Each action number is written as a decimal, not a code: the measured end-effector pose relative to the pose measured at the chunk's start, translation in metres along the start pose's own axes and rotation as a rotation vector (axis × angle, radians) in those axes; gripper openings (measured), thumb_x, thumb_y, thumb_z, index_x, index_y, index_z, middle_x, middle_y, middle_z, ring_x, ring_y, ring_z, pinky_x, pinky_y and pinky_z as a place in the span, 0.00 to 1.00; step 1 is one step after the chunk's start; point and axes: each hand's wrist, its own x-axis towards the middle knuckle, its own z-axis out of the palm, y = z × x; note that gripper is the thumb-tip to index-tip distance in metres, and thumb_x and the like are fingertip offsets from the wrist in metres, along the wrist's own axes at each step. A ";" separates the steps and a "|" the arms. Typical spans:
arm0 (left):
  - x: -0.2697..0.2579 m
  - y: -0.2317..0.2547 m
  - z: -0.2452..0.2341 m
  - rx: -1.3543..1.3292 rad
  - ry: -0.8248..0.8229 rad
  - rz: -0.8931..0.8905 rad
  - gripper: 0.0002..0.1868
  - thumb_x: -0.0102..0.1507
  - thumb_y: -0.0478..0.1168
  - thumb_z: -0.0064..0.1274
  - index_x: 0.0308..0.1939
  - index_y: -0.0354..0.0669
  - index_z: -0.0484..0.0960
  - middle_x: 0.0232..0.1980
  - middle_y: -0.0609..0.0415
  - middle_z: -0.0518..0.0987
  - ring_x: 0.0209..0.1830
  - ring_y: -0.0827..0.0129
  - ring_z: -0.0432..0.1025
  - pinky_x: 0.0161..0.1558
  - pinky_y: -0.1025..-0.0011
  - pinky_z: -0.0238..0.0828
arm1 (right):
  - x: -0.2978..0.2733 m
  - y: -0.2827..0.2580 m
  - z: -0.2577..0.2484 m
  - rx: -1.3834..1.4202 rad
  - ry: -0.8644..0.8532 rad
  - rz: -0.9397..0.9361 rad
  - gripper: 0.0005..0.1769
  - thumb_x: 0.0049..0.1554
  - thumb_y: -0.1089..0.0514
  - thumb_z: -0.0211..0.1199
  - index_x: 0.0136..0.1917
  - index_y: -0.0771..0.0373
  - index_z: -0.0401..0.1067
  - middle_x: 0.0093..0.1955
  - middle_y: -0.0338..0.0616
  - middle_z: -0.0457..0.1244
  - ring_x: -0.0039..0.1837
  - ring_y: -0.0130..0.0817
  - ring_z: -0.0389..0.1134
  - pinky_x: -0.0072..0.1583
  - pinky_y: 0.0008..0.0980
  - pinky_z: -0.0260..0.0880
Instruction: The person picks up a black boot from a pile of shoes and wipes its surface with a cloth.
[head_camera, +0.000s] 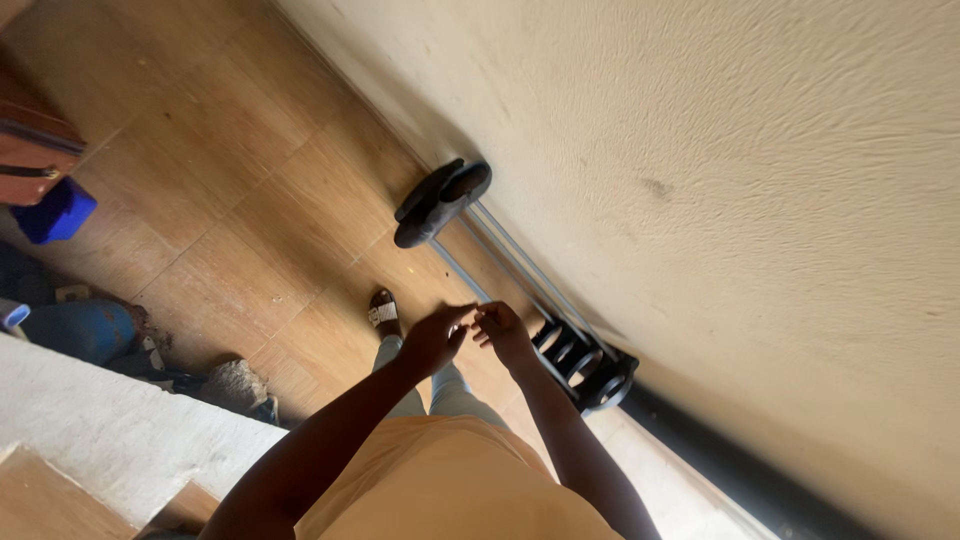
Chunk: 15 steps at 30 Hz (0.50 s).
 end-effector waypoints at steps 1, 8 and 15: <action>-0.007 0.003 0.003 -0.014 -0.036 -0.035 0.19 0.64 0.37 0.55 0.60 0.43 0.80 0.58 0.48 0.82 0.58 0.57 0.76 0.63 0.59 0.71 | -0.007 -0.005 -0.002 -0.014 -0.019 -0.019 0.11 0.64 0.57 0.58 0.58 0.63 0.69 0.45 0.44 0.69 0.42 0.31 0.70 0.45 0.31 0.73; -0.040 0.014 0.017 -0.054 -0.122 -0.095 0.14 0.64 0.36 0.54 0.54 0.46 0.81 0.49 0.51 0.84 0.50 0.59 0.79 0.60 0.59 0.70 | -0.052 -0.016 -0.009 -0.096 -0.123 0.055 0.11 0.63 0.57 0.57 0.57 0.62 0.70 0.45 0.42 0.69 0.44 0.30 0.70 0.47 0.30 0.72; -0.061 0.052 -0.011 -0.065 -0.102 -0.232 0.10 0.67 0.40 0.48 0.47 0.48 0.85 0.42 0.55 0.86 0.44 0.62 0.78 0.48 0.63 0.74 | -0.076 -0.021 0.006 -0.249 -0.247 0.052 0.08 0.63 0.58 0.55 0.53 0.63 0.69 0.45 0.40 0.68 0.44 0.29 0.69 0.46 0.29 0.71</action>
